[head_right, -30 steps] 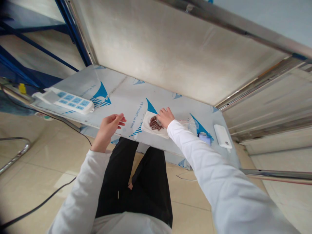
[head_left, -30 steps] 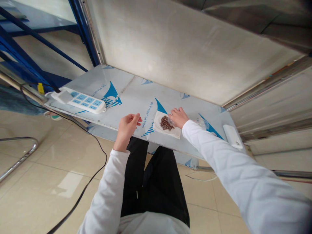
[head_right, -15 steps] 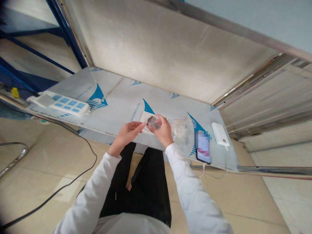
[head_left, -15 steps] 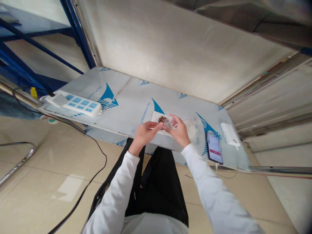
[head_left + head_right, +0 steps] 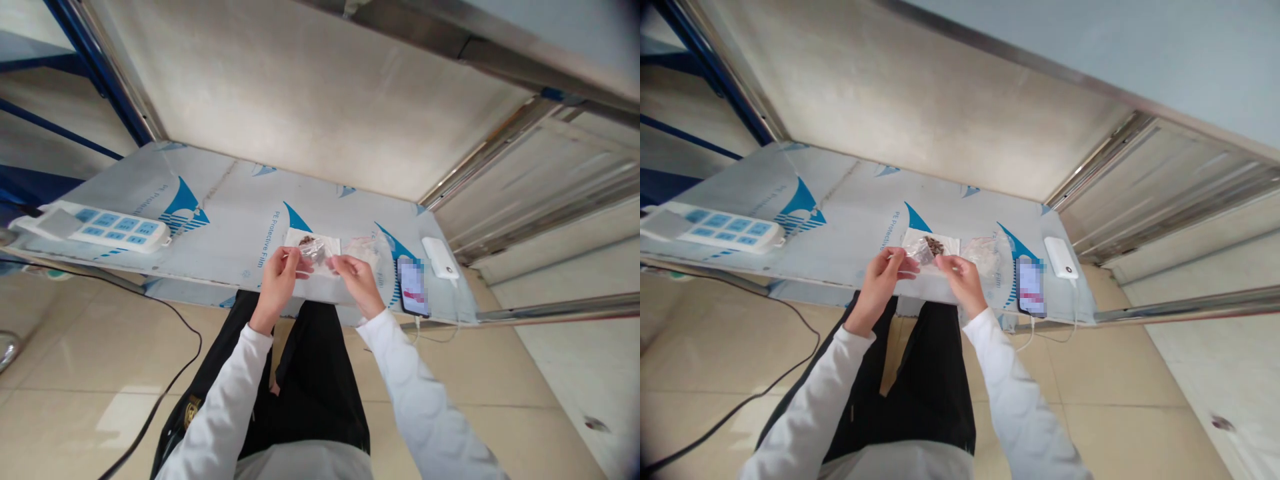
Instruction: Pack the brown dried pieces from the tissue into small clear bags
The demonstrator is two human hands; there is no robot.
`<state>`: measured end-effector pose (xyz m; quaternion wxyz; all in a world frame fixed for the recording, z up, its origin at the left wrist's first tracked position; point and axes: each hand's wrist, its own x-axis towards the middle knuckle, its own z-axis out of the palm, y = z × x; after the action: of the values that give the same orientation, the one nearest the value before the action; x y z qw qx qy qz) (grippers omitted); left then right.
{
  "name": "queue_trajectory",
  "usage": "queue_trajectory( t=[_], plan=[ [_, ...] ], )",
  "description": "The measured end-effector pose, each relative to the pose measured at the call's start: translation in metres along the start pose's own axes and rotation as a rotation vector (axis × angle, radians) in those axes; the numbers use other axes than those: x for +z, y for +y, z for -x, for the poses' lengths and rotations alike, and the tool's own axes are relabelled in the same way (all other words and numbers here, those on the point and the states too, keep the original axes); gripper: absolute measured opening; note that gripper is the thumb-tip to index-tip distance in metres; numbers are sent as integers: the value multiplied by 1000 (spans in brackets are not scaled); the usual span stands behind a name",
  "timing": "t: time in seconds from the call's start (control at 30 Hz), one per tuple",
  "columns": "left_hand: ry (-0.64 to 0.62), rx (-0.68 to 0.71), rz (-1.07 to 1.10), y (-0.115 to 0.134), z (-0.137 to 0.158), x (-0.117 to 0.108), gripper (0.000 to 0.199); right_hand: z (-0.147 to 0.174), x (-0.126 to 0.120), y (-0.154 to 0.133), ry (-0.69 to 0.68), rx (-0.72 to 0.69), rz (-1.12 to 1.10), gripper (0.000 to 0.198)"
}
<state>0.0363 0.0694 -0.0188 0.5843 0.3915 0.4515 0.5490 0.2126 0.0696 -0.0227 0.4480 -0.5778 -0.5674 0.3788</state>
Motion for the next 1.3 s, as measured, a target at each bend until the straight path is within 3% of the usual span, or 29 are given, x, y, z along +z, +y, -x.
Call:
queue_trajectory(
  t=[0.07, 0.13, 0.17, 0.27, 0.4, 0.57, 0.67, 0.73, 0.8, 0.9, 1.03, 1.17, 1.23, 1.3],
  plan=[
    [53, 1, 18, 1, 1, -1, 31, -27, -32, 18, 184, -42, 220, 34],
    [111, 19, 23, 2, 1, -5, 31, -58, -69, 38, 393, 48, 552, 37],
    [137, 28, 25, 2, 0, -8, 31, -72, -86, 48, 431, 89, 601, 42],
    [179, 32, 23, 5, -1, -18, 31, -101, -121, 73, 438, 173, 651, 46],
    [209, 27, 4, 11, -1, -27, 29, -112, -132, 89, 400, 234, 634, 32],
    [254, 68, -66, 12, -2, -29, 29, -94, -118, 71, 425, 149, 538, 38],
    [254, 145, -187, 13, 1, -20, 34, -57, -93, 46, 356, 61, 360, 46],
    [201, 185, -261, 16, 5, -10, 27, -25, -71, 26, 244, -3, 96, 44],
    [123, 191, -282, 21, 10, 1, 21, 4, -47, 6, 220, -70, 39, 38],
    [-5, 174, -261, 28, 19, 16, 19, 33, -19, -22, 296, -224, 308, 29],
    [-122, 151, -291, 32, 27, 26, 25, 47, 0, -43, 320, -374, 624, 31],
    [-135, 184, -292, 26, 27, 28, 23, 54, 5, -42, 303, -390, 626, 33],
    [-154, 162, -239, 22, 26, 28, 22, 55, 2, -37, 287, -349, 485, 43],
    [-190, 122, -168, 18, 24, 28, 22, 54, -4, -31, 272, -222, 198, 59]
  ],
)
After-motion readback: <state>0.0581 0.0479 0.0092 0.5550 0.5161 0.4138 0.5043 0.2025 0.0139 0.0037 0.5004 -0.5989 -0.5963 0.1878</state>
